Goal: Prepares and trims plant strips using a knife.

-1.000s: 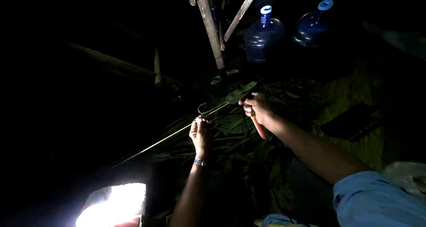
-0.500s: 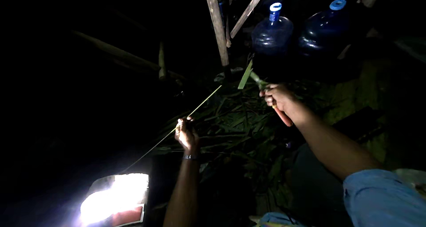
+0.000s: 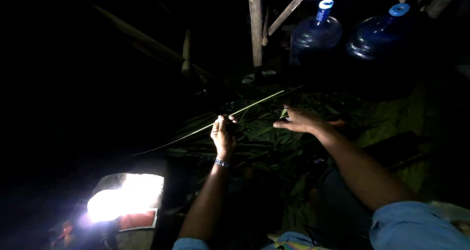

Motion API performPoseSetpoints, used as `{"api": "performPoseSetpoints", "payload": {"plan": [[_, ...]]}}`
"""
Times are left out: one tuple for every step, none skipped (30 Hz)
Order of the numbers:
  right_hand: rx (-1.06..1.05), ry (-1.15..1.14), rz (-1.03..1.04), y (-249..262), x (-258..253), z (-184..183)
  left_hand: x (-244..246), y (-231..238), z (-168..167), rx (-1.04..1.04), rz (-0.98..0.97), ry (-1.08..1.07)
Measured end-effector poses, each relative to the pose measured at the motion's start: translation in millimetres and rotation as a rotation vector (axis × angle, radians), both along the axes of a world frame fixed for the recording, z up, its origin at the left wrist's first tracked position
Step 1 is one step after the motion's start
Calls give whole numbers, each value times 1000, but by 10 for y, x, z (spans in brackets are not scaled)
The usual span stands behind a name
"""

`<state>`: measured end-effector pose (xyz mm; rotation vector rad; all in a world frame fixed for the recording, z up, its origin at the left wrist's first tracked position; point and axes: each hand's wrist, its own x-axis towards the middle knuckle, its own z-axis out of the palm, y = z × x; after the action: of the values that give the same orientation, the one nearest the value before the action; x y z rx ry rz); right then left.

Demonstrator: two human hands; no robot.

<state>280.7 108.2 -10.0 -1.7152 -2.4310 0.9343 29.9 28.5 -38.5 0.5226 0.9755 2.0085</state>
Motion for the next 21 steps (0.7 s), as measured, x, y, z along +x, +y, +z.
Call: {"api": "performPoseSetpoints", "payload": {"plan": [[39, -18, 40, -18, -30, 9, 6, 4, 0, -6, 2, -11], [80, -25, 79, -46, -58, 12, 7, 2, 3, -6, -3, -23], [101, -2, 114, -73, -82, 18, 7, -4, 9, -5, -10, -36], [105, 58, 140, -93, -103, 29, 4, -11, 15, -12, -18, -43], [79, 154, 144, -106, -117, 36, 6, -19, 25, -29, -30, -44], [36, 251, 132, -122, -127, 53, 8, -26, 31, -53, -49, -42], [5, 350, 99, -142, -132, 68, 11, -34, 36, -85, -81, -44], [-3, 423, 55, -164, -131, 81, 19, -39, 46, -119, -122, -69], [2, 471, 11, -184, -129, 94, 31, -43, 49, -137, -167, -114], [11, 508, -29, -199, -123, 106, 46, -43, 34, -145, -201, -160], [14, 561, -65, -210, -121, 99, 70, -45, 17, -147, -237, -182], [5, 616, -89, -204, -119, 74, 103, -46, 2, -154, -273, -172], [-26, 658, -114, -189, -127, 62, 141, -51, -6, -160, -308, -140], [-60, 683, -125, -186, -139, 61, 181, -58, -3, -168, -344, -108], [-83, 705, -120, -194, -154, 61, 209, -65, -6, -176, -395, -62], [-97, 721, -105, -209, -173, 53, 235, -71, -3, -194, -445, -6], [-104, 731, -91, -231, -196, 54, 265, -85, 20, -223, -485, 51], [-110, 740, -80, -261, -220, 65, 301, -99, 42, -257, -508, 85], [-123, 747, -74, -289, -239, 78, 333, -105, 48, -283, -521, 100], [-146, 757, -66, -311, -248, 89, 337, -105, 22, -285, -553, 102], [-165, 766, -57, -328, -250, 106, 338, -106, 0, -278, -583, 94]]}}
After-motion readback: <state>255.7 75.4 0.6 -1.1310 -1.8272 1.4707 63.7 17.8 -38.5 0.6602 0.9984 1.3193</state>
